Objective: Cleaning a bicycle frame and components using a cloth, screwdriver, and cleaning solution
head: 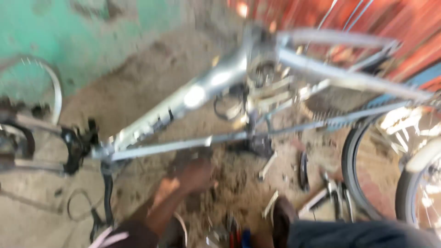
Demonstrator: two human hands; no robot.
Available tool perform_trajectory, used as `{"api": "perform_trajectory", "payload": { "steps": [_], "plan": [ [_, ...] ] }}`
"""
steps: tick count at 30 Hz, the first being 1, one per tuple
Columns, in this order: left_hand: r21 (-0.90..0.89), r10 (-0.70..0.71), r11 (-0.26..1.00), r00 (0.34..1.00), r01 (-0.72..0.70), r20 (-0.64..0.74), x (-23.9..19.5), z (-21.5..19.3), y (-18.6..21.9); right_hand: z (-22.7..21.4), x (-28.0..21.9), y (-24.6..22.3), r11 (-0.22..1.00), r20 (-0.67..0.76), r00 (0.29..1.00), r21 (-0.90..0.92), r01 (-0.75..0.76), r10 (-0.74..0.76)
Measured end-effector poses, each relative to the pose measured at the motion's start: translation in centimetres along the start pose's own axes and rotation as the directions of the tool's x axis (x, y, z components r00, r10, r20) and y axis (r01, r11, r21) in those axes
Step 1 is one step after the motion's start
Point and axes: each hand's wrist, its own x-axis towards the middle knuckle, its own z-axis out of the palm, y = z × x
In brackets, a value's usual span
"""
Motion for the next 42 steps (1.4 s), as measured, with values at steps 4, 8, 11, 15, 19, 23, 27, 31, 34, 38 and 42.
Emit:
{"api": "perform_trajectory", "payload": {
  "steps": [4, 8, 11, 15, 19, 23, 27, 31, 34, 38, 42],
  "plan": [
    [-0.199, 0.362, 0.880, 0.879, -0.432, -0.311, 3.7, 1.0, -2.8, -3.9, -3.5, -1.4, 0.994, -0.039, 0.998, 0.094, 0.050, -0.047],
    [-0.307, 0.297, 0.899, 0.950, -0.313, -0.098, 7.0, 3.7, -2.8, -5.7, -9.2, -5.1, 0.970, -0.054, 0.994, 0.216, 0.109, -0.100],
    [-0.405, 0.397, 0.853, 0.914, -0.330, 0.091, 1.0, -7.8, 3.1, -7.6, -14.2, -7.5, 0.940, -0.068, 0.988, 0.306, 0.151, -0.136],
    [-0.287, 0.233, 0.927, 0.971, -0.240, -0.061, -3.5, -14.3, 6.5, -16.1, -21.1, -9.3, 0.359, -0.281, 0.949, 0.908, 0.215, 0.143],
    [-0.416, -0.189, 0.905, 0.959, 0.087, -0.210, -5.7, -20.5, 7.4, -19.2, -23.1, -10.1, -0.533, -0.161, 0.842, 0.709, 0.462, 0.515],
    [-0.455, -0.344, 0.886, 0.525, -0.094, -0.779, -3.8, -20.4, 3.3, -22.0, -22.9, -13.2, -0.455, -0.523, 0.610, 0.406, 0.793, 0.596],
    [-0.340, -0.254, 0.880, 0.278, -0.330, -0.926, -3.7, -21.2, 2.0, -19.0, -15.3, -11.6, -0.021, -0.534, 0.351, 0.528, 0.849, 0.769],
    [-0.406, -0.207, 0.830, 0.464, -0.383, -0.861, -4.7, -22.8, 4.4, -18.4, -10.8, -6.6, 0.481, -0.750, -0.016, 0.408, 0.776, 0.661],
    [-0.431, -0.184, 0.827, 0.550, -0.362, -0.814, -4.4, -22.1, 4.0, -19.7, -12.8, -7.4, 0.694, -0.833, -0.153, 0.324, 0.644, 0.531],
    [-0.350, -0.157, 0.892, 0.530, -0.287, -0.833, -3.6, -22.1, 3.4, -19.8, -14.2, -8.6, 0.821, -0.857, -0.254, 0.282, 0.497, 0.448],
    [-0.395, -0.191, 0.888, 0.590, -0.238, -0.784, -3.1, -20.9, 1.6, -17.6, -11.9, -6.9, 0.836, -0.874, -0.324, 0.151, 0.528, 0.362]
  ]
}}
